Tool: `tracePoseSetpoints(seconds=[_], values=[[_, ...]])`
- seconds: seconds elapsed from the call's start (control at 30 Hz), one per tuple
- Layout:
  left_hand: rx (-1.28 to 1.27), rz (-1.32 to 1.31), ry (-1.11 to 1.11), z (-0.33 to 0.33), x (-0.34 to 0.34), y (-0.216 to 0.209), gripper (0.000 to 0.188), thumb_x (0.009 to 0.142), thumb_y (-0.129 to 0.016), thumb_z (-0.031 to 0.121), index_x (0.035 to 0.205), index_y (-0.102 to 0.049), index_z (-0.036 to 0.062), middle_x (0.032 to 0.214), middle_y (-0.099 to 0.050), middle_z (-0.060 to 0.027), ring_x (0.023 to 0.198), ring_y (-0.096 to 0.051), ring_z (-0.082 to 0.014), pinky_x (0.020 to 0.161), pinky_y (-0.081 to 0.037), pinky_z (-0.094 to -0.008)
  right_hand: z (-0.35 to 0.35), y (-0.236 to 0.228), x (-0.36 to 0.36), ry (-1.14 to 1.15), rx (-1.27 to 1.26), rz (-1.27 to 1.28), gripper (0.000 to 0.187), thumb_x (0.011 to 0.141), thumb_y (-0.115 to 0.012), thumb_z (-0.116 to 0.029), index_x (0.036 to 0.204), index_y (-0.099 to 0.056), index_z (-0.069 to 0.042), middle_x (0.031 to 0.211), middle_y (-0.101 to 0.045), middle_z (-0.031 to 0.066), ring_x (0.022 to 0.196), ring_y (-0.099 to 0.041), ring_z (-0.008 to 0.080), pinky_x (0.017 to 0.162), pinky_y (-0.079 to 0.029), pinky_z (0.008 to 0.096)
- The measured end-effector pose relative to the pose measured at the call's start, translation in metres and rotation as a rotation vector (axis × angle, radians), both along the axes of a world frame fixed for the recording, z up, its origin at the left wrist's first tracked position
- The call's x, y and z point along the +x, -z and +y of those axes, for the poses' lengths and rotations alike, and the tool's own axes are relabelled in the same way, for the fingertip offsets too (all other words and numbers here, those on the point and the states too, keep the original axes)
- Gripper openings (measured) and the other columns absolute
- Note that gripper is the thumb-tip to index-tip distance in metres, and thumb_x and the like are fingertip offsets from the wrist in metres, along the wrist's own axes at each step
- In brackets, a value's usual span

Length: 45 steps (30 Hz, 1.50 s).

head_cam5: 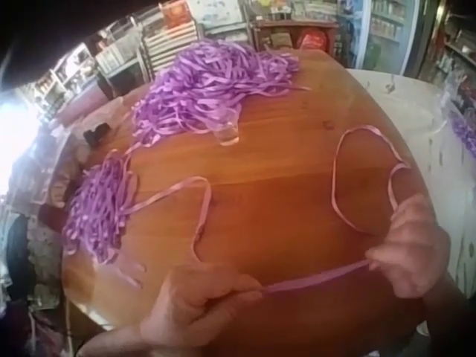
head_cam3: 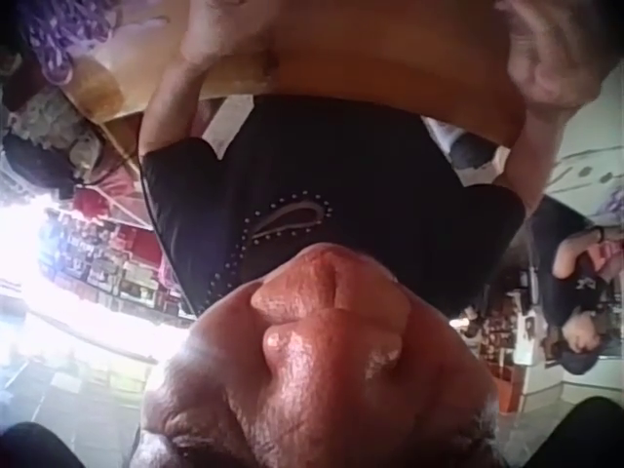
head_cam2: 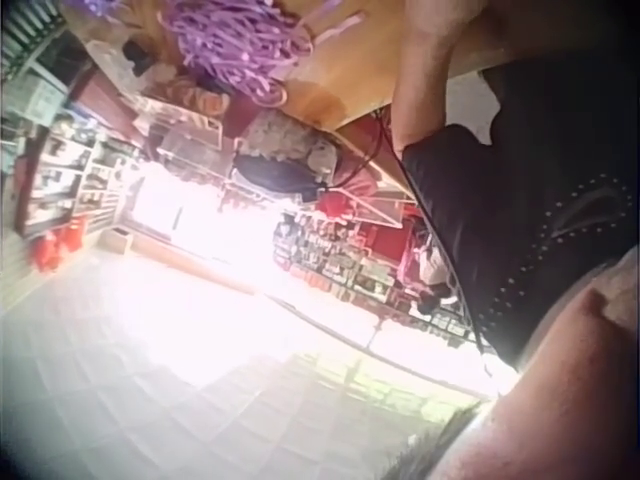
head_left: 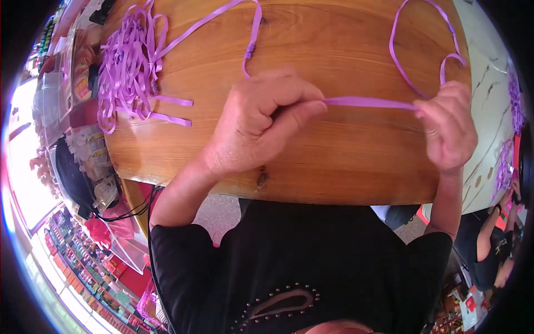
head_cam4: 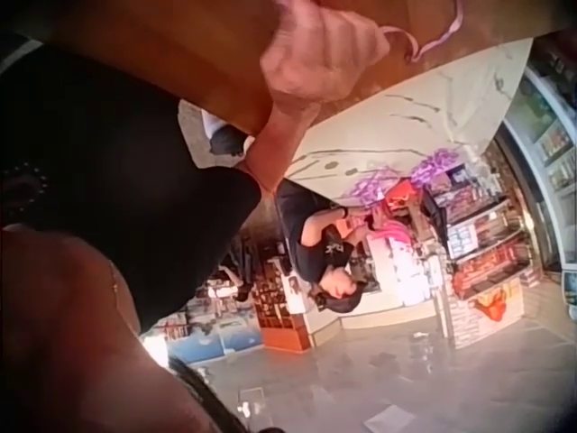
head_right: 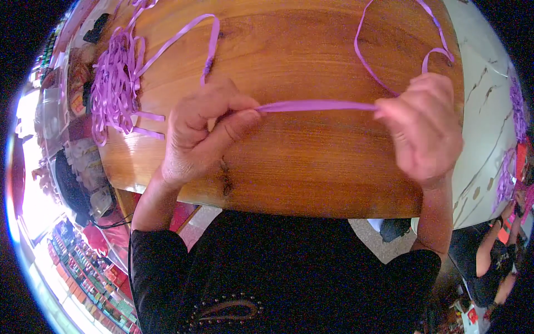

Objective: The person rolls a purple ribbon into a small flower by hand and then ties several knots along a long purple ribbon.

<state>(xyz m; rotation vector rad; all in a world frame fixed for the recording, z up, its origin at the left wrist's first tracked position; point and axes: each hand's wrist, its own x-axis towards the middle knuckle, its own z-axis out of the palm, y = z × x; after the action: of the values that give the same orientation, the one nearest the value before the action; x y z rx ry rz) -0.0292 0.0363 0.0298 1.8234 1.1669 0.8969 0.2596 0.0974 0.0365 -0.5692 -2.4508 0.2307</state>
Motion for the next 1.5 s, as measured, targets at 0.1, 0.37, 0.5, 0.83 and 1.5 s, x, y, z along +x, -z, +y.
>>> tracePoseSetpoints(seconds=[0.1, 0.37, 0.5, 0.83, 1.5], values=[[0.099, 0.160, -0.043, 0.003, -0.011, -0.004, 0.015, 0.080, -0.069, 0.003, 0.093, -0.065, -0.0025, 0.076, -0.059, -0.0072, 0.068, -0.056, -0.0154, 0.062, -0.043, -0.0252, 0.005, 0.006, 0.036, 0.152, -0.145, 0.154, 0.010, 0.085, -0.059, -0.002, 0.091, -0.062, 0.006, 0.081, -0.058, 0.0107, 0.075, -0.050, 0.0211, 0.074, -0.043, 0.0365], [0.234, 0.208, -0.192, 0.007, -0.041, -0.012, 0.017, 0.074, -0.073, 0.004, 0.090, -0.067, 0.0019, 0.072, -0.059, -0.0051, 0.066, -0.055, -0.0154, 0.059, -0.043, -0.0257, 0.024, 0.025, 0.127, 0.435, -0.320, 0.798, 0.020, 0.092, -0.050, 0.003, 0.106, -0.059, 0.014, 0.099, -0.061, 0.0141, 0.082, -0.047, 0.0156, 0.082, -0.041, 0.0301], [0.169, 0.093, -0.255, 0.002, -0.041, -0.008, 0.015, 0.077, -0.072, 0.001, 0.091, -0.067, 0.0004, 0.074, -0.061, -0.0024, 0.070, -0.056, -0.0085, 0.061, -0.042, -0.0223, 0.025, 0.026, 0.130, 0.470, -0.287, 0.769, 0.021, 0.092, -0.053, 0.000, 0.108, -0.060, 0.011, 0.101, -0.062, 0.0125, 0.090, -0.051, 0.0148, 0.086, -0.042, 0.0300], [-0.109, -0.029, -0.048, -0.004, -0.008, -0.009, 0.016, 0.084, -0.068, 0.011, 0.094, -0.064, -0.0013, 0.073, -0.056, -0.0065, 0.067, -0.053, -0.0135, 0.062, -0.042, -0.0254, -0.012, -0.025, -0.040, 0.009, 0.047, -0.039, 0.042, 0.071, -0.072, -0.017, 0.107, -0.063, 0.002, 0.108, -0.062, 0.0135, 0.097, -0.058, 0.0294, 0.081, -0.045, 0.0371], [0.001, 0.042, 0.064, -0.009, -0.016, -0.019, 0.013, 0.083, -0.067, 0.009, 0.088, -0.062, -0.0022, 0.080, -0.062, -0.0126, 0.067, -0.057, -0.0246, 0.061, -0.044, -0.0307, -0.010, 0.005, -0.059, -0.230, 0.077, 0.245, 0.027, 0.065, -0.071, -0.003, 0.091, -0.065, 0.001, 0.076, -0.058, 0.0058, 0.064, -0.054, 0.0204, 0.058, -0.041, 0.0313]])
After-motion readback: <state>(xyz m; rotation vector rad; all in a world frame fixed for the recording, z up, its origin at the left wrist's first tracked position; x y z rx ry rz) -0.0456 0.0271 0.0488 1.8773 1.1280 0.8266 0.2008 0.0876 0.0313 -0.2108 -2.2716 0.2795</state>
